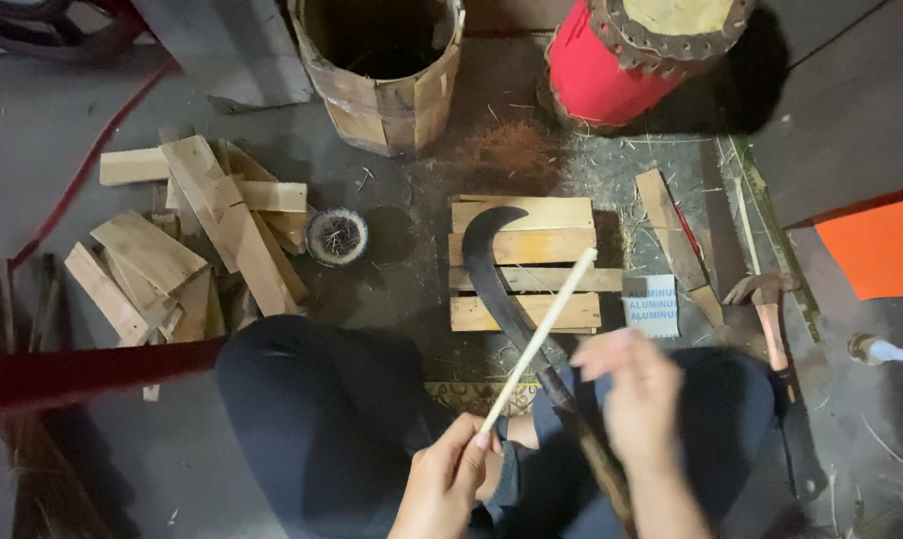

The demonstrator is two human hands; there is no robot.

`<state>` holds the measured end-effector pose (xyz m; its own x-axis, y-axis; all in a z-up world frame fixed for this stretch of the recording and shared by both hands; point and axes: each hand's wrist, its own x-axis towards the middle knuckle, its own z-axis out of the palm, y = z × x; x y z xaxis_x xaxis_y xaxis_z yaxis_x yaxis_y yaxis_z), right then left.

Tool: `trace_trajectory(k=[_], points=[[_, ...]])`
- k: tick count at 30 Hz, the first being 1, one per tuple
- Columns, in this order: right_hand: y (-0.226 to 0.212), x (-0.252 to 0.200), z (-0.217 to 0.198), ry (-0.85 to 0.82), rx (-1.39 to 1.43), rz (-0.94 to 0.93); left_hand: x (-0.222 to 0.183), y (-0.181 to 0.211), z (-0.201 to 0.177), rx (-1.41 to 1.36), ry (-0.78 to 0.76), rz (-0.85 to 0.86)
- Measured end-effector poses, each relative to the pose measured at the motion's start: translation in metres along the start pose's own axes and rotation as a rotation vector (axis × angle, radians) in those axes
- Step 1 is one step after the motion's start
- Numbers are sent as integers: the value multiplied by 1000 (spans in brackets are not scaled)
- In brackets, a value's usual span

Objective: Shaping a thin wooden stick by shaving it with a large curved blade while sitting on the floor.

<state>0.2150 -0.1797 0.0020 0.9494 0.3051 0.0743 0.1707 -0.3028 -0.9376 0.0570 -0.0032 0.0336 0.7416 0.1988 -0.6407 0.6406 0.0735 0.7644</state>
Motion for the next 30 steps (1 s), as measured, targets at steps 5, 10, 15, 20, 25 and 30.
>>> trace_trajectory(k=[5, 10, 15, 20, 25, 30], points=[[70, 19, -110, 483, -17, 200, 11, -25, 7, -521, -43, 24], [23, 9, -116, 205, -426, 254, 13, 1, 8, -560, -31, -61], [8, -20, -51, -126, -300, 364, 15, 14, 13, -579, -75, -50], [-19, -33, -5, -302, -270, 153, 11, 23, 13, -537, -42, 19], [-23, -50, 2, -455, -84, 161, 13, 12, 11, -556, 57, 144], [-19, -72, 8, -666, 82, 276, 15, 1, 13, -556, 127, 178]])
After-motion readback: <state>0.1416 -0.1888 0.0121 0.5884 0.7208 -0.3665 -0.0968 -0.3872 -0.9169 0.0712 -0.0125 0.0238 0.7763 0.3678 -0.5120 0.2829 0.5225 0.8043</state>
